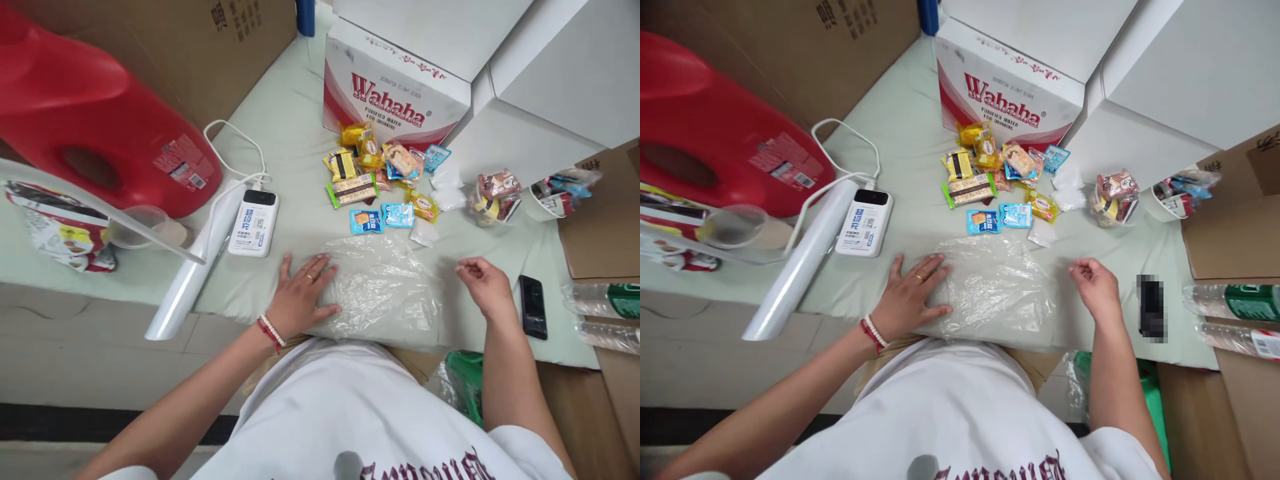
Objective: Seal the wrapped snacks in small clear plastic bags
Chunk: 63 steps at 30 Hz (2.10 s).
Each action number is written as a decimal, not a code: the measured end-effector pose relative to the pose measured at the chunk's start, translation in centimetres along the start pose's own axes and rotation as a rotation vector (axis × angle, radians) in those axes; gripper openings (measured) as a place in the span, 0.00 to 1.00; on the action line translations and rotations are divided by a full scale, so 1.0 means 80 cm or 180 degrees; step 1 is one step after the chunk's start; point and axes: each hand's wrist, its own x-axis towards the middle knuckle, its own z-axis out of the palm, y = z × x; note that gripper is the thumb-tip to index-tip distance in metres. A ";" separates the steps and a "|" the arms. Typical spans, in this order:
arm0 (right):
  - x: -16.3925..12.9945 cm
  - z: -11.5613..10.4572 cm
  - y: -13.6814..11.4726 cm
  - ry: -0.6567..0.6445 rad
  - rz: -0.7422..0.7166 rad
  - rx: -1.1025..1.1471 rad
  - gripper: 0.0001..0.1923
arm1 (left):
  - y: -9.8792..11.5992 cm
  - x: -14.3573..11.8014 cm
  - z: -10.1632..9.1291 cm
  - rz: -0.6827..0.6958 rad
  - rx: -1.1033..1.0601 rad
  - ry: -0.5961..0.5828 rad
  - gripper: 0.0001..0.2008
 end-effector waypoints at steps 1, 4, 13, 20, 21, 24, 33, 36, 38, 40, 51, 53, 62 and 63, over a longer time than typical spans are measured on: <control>0.016 0.006 -0.017 0.0045 -0.0287 -0.0272 0.14 | -0.001 -0.001 -0.001 0.0037 0.0012 -0.0052 0.36; 0.067 0.057 -0.091 -0.0303 -0.1626 -0.0834 0.10 | 0.000 -0.002 -0.005 0.0073 0.0058 -0.0156 0.38; 0.202 0.243 -0.221 -0.1223 -0.3423 -0.2236 0.23 | 0.003 0.002 -0.010 -0.0072 0.0048 -0.0333 0.41; 0.179 0.175 -0.207 -0.0987 -0.3196 -0.2213 0.32 | 0.000 0.000 -0.010 -0.0071 0.0006 -0.0334 0.46; 0.163 0.155 -0.206 -0.0933 -0.3091 -0.2146 0.35 | 0.000 -0.001 -0.010 -0.0070 0.0000 -0.0351 0.47; 0.099 0.104 -0.194 -0.1116 -0.2950 -0.1908 0.40 | 0.000 -0.001 -0.011 -0.0068 0.0001 -0.0423 0.50; -0.033 0.110 -0.099 -0.2215 -0.2784 -0.2149 0.35 | -0.017 -0.003 -0.012 -0.0025 0.0181 -0.0709 0.54; -0.034 0.118 -0.080 -0.2167 -0.2759 -0.1976 0.36 | -0.023 -0.013 -0.016 -0.0056 0.0301 -0.0677 0.56; -0.033 0.121 -0.074 -0.2135 -0.2785 -0.1872 0.37 | -0.017 -0.023 -0.021 -0.0025 0.0433 -0.0406 0.55; -0.034 0.123 -0.073 -0.2111 -0.2819 -0.1803 0.37 | -0.003 -0.032 -0.026 0.0223 0.0574 -0.0100 0.49; -0.116 0.048 0.012 -0.1794 -0.3043 -0.0509 0.49 | 0.008 -0.066 -0.004 0.1029 -0.0111 -0.0436 0.25; -0.141 0.045 0.045 -0.1622 -0.2983 -0.0674 0.38 | 0.006 -0.068 0.009 0.0877 -0.0178 -0.0206 0.11; -0.074 0.029 0.020 -0.1280 -0.2139 -0.0212 0.11 | 0.009 -0.017 0.007 -0.0324 -0.0598 0.0634 0.16; -0.055 0.028 0.008 -0.1322 -0.1953 -0.0316 0.12 | 0.009 -0.007 0.006 -0.0516 -0.0443 0.0694 0.16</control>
